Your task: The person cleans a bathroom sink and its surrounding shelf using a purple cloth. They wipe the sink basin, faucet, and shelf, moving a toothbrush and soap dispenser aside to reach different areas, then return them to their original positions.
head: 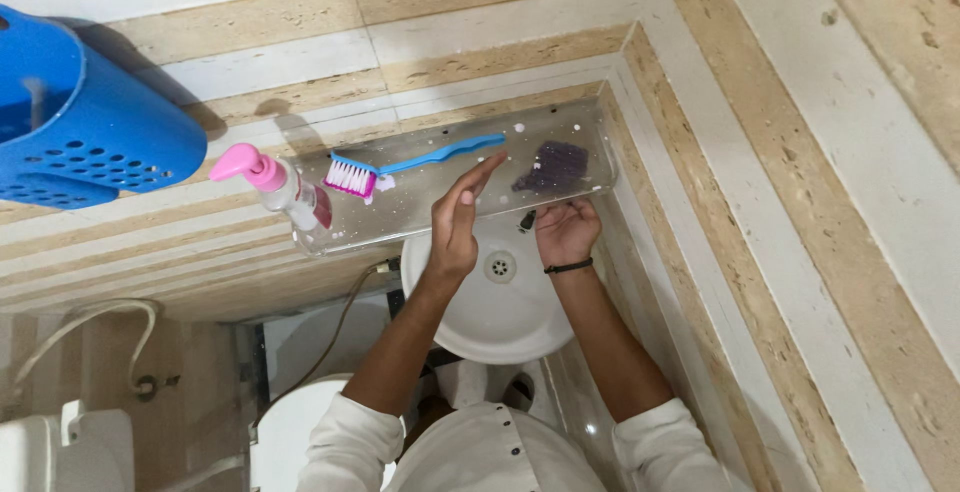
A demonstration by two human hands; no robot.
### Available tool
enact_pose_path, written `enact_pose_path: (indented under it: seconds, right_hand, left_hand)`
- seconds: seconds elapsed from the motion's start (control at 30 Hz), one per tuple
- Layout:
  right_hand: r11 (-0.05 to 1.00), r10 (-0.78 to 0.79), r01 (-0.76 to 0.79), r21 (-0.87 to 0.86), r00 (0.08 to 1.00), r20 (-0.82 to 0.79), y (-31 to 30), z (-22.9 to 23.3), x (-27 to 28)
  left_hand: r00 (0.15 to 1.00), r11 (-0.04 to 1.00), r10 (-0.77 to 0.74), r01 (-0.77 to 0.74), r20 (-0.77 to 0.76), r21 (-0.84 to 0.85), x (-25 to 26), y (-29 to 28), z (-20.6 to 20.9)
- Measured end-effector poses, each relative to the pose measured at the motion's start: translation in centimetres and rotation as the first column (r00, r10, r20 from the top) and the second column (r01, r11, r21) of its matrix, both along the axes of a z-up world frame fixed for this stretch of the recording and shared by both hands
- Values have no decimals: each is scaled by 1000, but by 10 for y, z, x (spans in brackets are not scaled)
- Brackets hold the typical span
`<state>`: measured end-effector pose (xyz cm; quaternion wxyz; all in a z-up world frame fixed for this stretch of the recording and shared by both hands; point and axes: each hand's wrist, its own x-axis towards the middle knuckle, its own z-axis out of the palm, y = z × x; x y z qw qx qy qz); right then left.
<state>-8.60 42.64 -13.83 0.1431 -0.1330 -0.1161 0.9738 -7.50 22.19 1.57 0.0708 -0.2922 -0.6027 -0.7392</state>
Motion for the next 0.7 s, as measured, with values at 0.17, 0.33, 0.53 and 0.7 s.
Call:
enact_pose_path:
  seconds: [0.17, 0.33, 0.53, 0.7]
  right_hand:
    - [1000, -17, 19, 13, 994, -106, 6, 8, 14]
    - [997, -78, 80, 22, 994, -75, 11, 9, 24]
    - [991, -124, 125, 43, 992, -16, 8, 17, 40]
    - [980, -167, 186, 73, 963, -209, 7, 10, 50]
  left_hand:
    - [1000, 1000, -14, 14, -9, 2, 3, 8, -1]
    - [1000, 1000, -20, 20, 2, -6, 7, 11, -2]
    - [999, 999, -35, 35, 20, 9, 12, 12, -1]
    - [999, 999, -51, 51, 3, 10, 17, 12, 4]
